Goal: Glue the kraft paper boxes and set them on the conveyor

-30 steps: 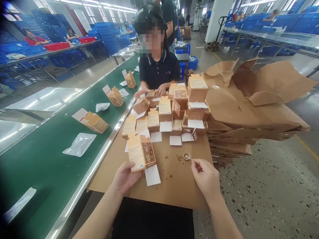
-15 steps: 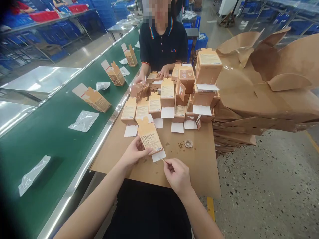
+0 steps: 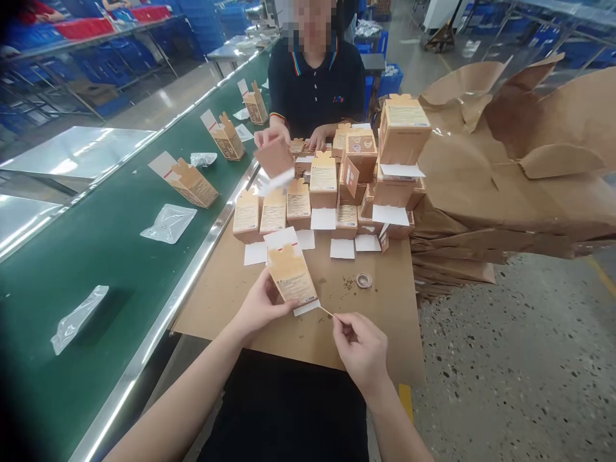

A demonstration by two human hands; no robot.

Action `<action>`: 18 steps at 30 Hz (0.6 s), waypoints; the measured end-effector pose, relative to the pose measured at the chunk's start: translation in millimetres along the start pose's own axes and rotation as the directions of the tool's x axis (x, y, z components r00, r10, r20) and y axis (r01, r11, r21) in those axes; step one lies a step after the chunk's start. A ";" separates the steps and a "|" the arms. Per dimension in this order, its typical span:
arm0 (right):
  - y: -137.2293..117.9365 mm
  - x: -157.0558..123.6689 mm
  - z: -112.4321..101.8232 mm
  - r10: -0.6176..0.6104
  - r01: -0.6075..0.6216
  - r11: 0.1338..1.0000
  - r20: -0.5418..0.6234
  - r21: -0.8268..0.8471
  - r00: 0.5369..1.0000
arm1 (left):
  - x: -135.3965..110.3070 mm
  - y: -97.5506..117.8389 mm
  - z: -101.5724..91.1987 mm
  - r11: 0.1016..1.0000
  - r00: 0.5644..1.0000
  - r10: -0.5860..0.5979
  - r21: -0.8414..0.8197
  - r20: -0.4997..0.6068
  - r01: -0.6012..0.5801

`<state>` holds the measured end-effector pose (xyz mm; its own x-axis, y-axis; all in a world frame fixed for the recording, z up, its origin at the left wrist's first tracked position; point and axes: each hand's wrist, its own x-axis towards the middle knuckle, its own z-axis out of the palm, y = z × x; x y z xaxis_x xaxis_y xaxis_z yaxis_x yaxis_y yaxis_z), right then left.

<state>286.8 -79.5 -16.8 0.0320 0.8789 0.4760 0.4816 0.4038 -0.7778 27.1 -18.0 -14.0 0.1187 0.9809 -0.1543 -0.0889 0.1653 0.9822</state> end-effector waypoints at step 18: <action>-0.3 -22.9 -38.2 0.079 -0.080 0.997 -0.073 -0.007 0.994 | -25.1 -33.4 9.7 0.989 0.989 0.007 0.145 -0.148 0.015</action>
<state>319.4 -109.5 -11.9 0.1335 0.8871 0.4418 0.4840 0.3306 -0.8102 36.7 -49.2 -41.9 -0.0294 0.9864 -0.1614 0.0575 0.1629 0.9850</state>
